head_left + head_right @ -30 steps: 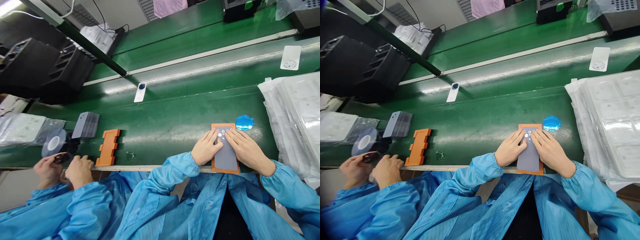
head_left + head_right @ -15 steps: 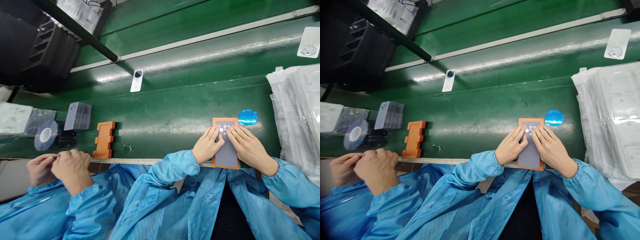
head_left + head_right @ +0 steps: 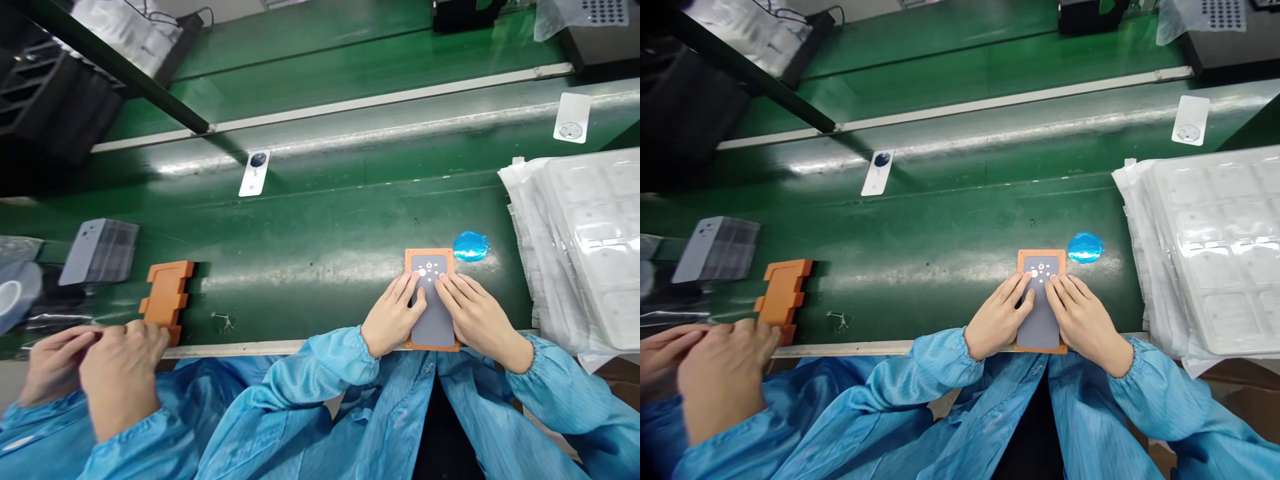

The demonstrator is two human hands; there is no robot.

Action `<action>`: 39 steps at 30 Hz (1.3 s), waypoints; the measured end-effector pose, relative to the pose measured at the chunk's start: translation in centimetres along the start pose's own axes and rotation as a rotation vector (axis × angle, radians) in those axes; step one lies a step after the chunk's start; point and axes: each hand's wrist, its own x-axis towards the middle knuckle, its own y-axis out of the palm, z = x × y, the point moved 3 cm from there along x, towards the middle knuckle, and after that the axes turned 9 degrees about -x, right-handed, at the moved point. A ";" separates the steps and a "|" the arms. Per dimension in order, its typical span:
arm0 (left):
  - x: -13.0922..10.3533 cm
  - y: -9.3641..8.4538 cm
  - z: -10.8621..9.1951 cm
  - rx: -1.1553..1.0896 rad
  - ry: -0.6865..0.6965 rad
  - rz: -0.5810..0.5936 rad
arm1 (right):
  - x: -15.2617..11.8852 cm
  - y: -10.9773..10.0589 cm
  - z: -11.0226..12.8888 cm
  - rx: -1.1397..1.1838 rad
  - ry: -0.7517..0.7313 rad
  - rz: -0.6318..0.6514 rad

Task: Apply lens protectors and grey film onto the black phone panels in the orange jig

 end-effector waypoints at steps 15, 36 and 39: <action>0.4 -0.5 2.5 -0.299 -0.012 -0.055 | 0.8 0.1 0.1 -0.017 0.011 -0.097; 6.5 -3.6 3.7 -0.649 -0.091 -1.013 | 7.9 6.0 -8.7 1.687 0.385 -0.268; 6.4 -3.5 3.3 -0.521 -0.041 -0.980 | 8.0 5.1 -8.2 1.563 0.328 -0.224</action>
